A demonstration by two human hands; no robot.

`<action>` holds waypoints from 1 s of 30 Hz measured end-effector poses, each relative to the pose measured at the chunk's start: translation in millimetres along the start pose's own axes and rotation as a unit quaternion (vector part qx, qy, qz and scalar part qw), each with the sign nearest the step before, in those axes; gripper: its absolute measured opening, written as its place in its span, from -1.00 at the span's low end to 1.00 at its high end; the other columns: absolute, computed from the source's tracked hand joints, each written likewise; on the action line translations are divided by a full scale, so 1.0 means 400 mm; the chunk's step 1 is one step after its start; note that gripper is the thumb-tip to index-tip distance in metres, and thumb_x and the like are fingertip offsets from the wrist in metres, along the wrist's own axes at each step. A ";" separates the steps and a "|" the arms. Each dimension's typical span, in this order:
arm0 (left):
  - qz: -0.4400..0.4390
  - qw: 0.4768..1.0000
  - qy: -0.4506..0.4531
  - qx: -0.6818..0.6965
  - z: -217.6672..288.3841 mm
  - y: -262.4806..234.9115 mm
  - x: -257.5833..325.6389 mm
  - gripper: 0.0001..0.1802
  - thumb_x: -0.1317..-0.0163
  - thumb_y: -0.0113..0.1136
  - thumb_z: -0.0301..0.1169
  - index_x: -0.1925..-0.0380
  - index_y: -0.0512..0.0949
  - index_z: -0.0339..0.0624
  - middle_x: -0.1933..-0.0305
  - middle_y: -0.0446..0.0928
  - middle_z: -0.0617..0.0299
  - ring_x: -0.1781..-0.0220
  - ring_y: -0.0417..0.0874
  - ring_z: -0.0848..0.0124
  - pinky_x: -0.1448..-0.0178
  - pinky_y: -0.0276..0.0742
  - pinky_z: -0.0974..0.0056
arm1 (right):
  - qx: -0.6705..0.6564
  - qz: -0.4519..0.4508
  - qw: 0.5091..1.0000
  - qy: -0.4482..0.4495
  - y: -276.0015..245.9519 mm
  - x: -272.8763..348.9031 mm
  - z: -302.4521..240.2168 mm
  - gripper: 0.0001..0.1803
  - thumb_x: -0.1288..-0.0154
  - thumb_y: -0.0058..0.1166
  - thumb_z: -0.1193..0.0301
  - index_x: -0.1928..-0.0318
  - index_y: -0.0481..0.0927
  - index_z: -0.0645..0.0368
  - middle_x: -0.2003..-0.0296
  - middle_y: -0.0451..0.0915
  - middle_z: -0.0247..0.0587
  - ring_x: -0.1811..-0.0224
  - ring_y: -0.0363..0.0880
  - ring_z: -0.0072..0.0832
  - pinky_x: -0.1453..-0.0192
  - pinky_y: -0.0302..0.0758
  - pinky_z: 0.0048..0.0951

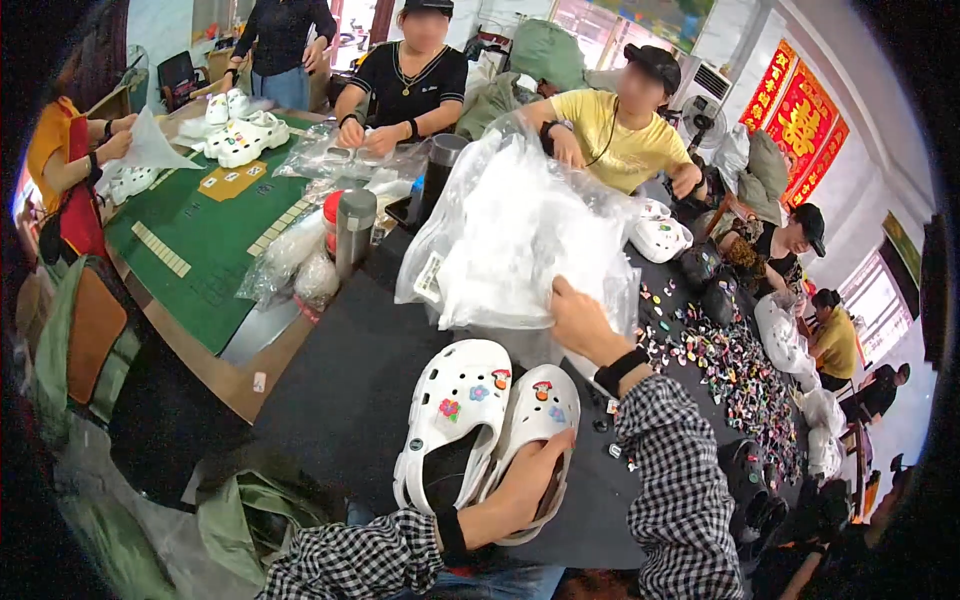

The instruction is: Attaching decorative charms to the holes of white foam clogs.

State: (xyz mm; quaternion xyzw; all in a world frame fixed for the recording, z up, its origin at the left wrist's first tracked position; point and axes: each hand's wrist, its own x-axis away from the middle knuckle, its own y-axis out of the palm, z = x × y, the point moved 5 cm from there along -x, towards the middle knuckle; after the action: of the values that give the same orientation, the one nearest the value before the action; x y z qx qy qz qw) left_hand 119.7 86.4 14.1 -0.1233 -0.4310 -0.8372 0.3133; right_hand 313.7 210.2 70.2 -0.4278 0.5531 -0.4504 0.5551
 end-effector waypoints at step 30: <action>-0.069 0.977 0.193 0.055 -0.061 0.025 -0.069 -0.56 -0.44 0.04 -0.11 0.13 0.48 -0.38 0.21 0.48 0.19 0.20 0.37 0.42 0.03 0.36 0.26 | -0.150 0.293 0.937 0.116 -0.847 -0.183 -0.072 -0.49 -0.36 0.00 0.26 -0.19 0.46 0.35 0.09 0.63 -0.15 0.10 0.58 -0.45 0.02 0.51 -0.42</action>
State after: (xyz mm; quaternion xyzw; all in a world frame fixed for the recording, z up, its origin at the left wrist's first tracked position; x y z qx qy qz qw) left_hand 149.0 74.4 -7.3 0.0881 -0.4150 -0.8400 0.3382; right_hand 277.2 204.7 416.0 -0.2700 0.7754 -0.2262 0.5241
